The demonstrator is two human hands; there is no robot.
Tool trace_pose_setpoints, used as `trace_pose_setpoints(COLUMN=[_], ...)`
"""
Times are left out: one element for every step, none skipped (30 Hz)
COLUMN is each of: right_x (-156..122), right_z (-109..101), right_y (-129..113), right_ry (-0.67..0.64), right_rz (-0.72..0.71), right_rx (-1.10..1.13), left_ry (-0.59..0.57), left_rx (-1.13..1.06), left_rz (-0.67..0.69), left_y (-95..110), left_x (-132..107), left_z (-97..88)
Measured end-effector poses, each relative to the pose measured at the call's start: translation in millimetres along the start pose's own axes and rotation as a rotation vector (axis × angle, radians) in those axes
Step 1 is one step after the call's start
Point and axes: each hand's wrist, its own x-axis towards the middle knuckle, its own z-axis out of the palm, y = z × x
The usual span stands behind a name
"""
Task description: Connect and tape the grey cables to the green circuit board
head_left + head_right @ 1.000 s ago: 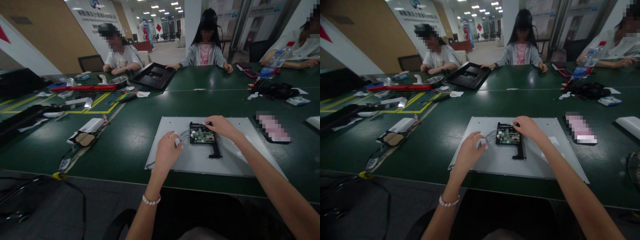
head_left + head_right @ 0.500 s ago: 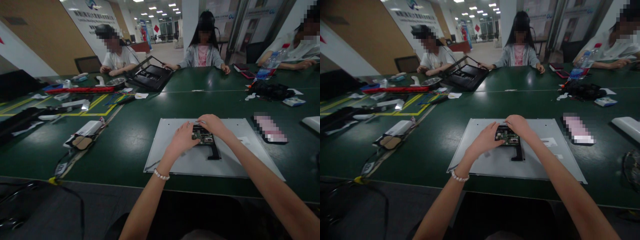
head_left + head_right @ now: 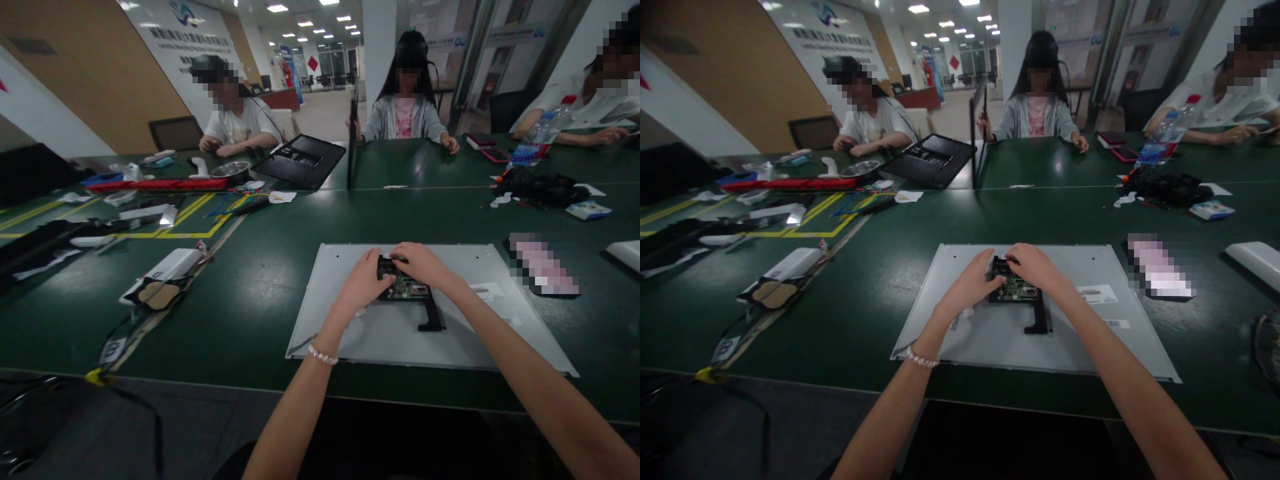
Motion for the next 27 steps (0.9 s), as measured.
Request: trace_pose_setpoints(right_x=[-1.1, -2.7, -5.1, -8.1, -11.9, -16.3, -21.4, -27.1, -33.3, -40.0, -47.1, -54.8, -63.1, -72.1, -81.9, -92.8, -104.6, -117.5, -131.3, -145.8, -160.8, -175.7, -190.1, -203.6, -215.6, -225.9, -234.1], right_z=[-2.9, -6.5, -10.8, -15.4, -20.0, -24.2, -28.0, -31.0, -33.4, -35.2, -36.7, -38.0, -39.4, -40.9, -42.5, -44.0, -45.0, -45.4, -44.8, -43.3, -40.8, -37.5, -33.8, -29.9, -26.2, -23.0, -20.4], right_y=[0.2, 0.8, 1.9, 3.4, 5.4, 7.7, 10.3, 12.9, 15.6, 18.0, 20.3, 22.2, 23.9, 25.5, 27.0, 28.6, 30.5, 32.9, 35.7, 38.9, 42.4, 46.0, 49.5, 52.6, 54.9, 56.5, 57.1], right_ry=[0.008, 0.018, 0.029, 0.042, 0.054, 0.066, 0.076, 0.086, 0.094, 0.1, 0.106, 0.107, 0.106, 0.103, 0.093, 0.086, 0.084, 0.089, 0.109, 0.133, 0.144, 0.154, 0.159, 0.171, 0.172, 0.181, 0.193], right_rz=[0.0, 0.003, 0.009, 0.018, 0.029, 0.041, 0.053, 0.068, 0.084, 0.101, 0.119, 0.135, 0.15, 0.167, 0.185, 0.212, 0.244, 0.285, 0.341, 0.385, 0.411, 0.434, 0.45, 0.462, 0.473, 0.483, 0.484], right_rx=[0.009, 0.017, 0.024, 0.028, 0.031, 0.033, 0.034, 0.034, 0.033, 0.03, 0.023, 0.016, 0.01, 0.007, 0.008, 0.011, 0.013, 0.009, -0.002, -0.012, -0.022, -0.03, -0.032, -0.035, -0.042, -0.045, -0.041], left_ry=[0.004, 0.004, 0.004, 0.003, 0.003, 0.008, 0.017, 0.031, 0.052, 0.079, 0.109, 0.14, 0.172, 0.203, 0.231, 0.258, 0.278, 0.287, 0.285, 0.268, 0.244, 0.216, 0.192, 0.173, 0.159, 0.149, 0.142], left_rx=[0.001, 0.001, -0.002, -0.008, -0.014, -0.02, -0.025, -0.028, -0.027, -0.024, -0.018, -0.009, 0.004, 0.022, 0.045, 0.072, 0.101, 0.128, 0.151, 0.169, 0.184, 0.194, 0.201, 0.203, 0.2, 0.194, 0.188], left_rz=[-0.002, -0.004, -0.004, -0.001, 0.005, 0.012, 0.022, 0.029, 0.03, 0.024, 0.014, 0.0, -0.014, -0.027, -0.039, -0.049, -0.058, -0.069, -0.081, -0.099, -0.12, -0.143, -0.167, -0.188, -0.203, -0.213, -0.219], left_y=[0.5, 1.1, 1.8, 2.7, 3.7, 4.8, 6.0, 7.4, 8.8, 10.3, 11.6, 12.9, 13.9, 14.7, 15.4, 15.8, 16.1, 16.2, 16.0, 15.6, 15.0, 14.1, 12.9, 11.6, 10.1, 8.7, 7.5], left_x=[-0.4, -0.7, -1.1, -1.5, -1.7, -1.7, -1.6, -1.4, -1.3, -1.4, -2.0, -3.5, -6.1, -10.0, -15.3, -22.2, -30.5, -39.8, -50.0, -60.4, -70.7, -80.4, -89.0, -96.3, -102.1, -106.4, -109.3], left_z=[-0.1, -0.1, -0.1, 0.1, 0.2, 0.1, -0.3, -1.3, -3.0, -5.7, -9.2, -13.6, -18.7, -24.2, -29.5, -34.4, -38.3, -41.0, -42.3, -42.2, -40.9, -38.7, -35.8, -32.7, -29.5, -26.4, -23.7])
